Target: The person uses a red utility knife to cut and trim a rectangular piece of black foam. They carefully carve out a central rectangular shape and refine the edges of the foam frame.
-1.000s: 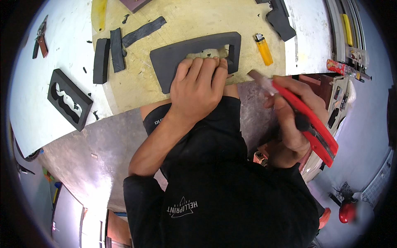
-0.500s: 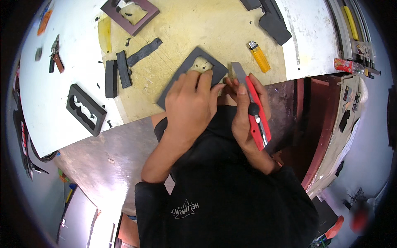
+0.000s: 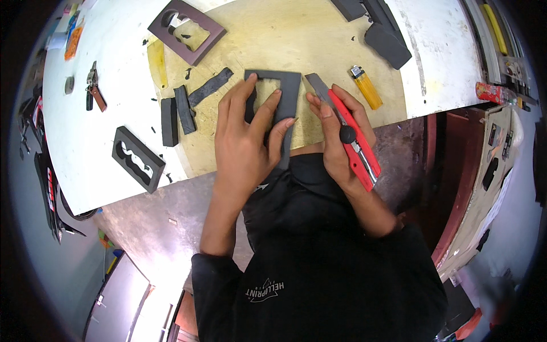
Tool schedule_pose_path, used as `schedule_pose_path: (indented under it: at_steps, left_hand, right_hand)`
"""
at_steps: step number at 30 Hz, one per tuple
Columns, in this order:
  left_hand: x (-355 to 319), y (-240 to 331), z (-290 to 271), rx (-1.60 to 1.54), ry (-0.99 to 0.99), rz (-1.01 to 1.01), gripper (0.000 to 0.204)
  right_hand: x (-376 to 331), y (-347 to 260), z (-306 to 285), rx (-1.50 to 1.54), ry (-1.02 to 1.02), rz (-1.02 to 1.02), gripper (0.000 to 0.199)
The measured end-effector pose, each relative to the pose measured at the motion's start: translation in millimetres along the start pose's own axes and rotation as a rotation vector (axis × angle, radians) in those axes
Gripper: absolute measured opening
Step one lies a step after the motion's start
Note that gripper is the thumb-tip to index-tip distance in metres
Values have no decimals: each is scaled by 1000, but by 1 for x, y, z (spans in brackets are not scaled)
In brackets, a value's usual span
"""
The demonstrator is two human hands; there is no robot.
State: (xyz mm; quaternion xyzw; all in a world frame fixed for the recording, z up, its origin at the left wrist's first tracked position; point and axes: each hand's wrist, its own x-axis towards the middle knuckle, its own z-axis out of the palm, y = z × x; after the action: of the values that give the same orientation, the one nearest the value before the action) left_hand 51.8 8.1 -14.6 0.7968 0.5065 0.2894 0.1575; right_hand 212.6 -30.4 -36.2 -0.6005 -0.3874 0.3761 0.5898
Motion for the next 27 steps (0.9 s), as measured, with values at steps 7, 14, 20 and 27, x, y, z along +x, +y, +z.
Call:
schedule_pose_path:
  at_steps: [7, 14, 20, 27]
  left_hand:
    - [-5, 16, 5, 134, -69, -46, 50]
    - [-10, 5, 13, 163, -44, -22, 51]
    - [-11, -6, 21, 133, 1, 19, 43]
    - [-10, -3, 19, 83, -14, -21, 40]
  right_hand:
    - [30, -10, 9, 150, -63, 23, 29]
    - [34, -3, -4, -20, -150, -41, 30]
    - [45, -23, -35, -425, -314, -401, 29]
    - [48, -41, -25, -460, -539, -556, 33]
